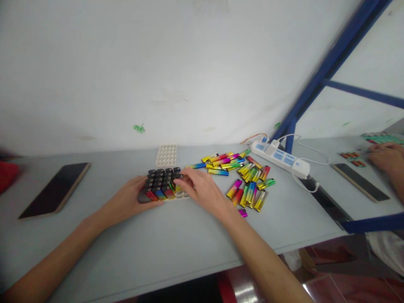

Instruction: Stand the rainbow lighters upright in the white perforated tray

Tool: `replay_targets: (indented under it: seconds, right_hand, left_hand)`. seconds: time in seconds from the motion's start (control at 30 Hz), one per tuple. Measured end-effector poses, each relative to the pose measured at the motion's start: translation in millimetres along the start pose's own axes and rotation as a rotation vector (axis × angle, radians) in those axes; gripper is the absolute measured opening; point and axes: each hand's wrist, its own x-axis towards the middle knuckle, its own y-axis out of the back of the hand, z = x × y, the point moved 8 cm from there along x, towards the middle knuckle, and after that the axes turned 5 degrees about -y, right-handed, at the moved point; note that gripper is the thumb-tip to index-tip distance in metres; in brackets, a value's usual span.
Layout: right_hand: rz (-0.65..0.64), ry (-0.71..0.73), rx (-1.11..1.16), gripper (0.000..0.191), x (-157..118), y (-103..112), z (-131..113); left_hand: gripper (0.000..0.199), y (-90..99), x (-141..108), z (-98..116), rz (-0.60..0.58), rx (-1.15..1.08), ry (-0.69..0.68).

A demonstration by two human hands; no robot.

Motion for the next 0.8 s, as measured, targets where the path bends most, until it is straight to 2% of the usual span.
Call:
replay_targets:
  seconds: [0.13,0.47,0.57,0.67,0.73,0.8]
  right_hand:
    - [-0.122,-0.019,-0.017,0.031,0,-8,6]
    - [-0.247,0.089,-0.031,0.03,4,-2,1]
    - [-0.218,0.064,-0.15,0.028,7,-7,3]
    - [-0.198,0.01,-0.278,0.039,9,-15,7]
    - [-0.217,0.007,-0.262,0.043,9,-18,8]
    - [-0.189,0.013,-0.221,0.043,9,-11,10]
  left_hand:
    - [0.059,-1.2,0,1,-0.01,-0.001,-0.003]
    - [0.052,-0.4,2,0,0.003,-0.006,-0.012]
    - [0.053,0.4,4,-2,0.026,0.01,-0.032]
    - [0.055,0.7,5,-5,0.044,0.016,-0.037]
    - [0.06,-1.0,7,-8,0.02,0.01,-0.024]
    - [0.066,-2.4,8,-10,-0.003,0.007,-0.004]
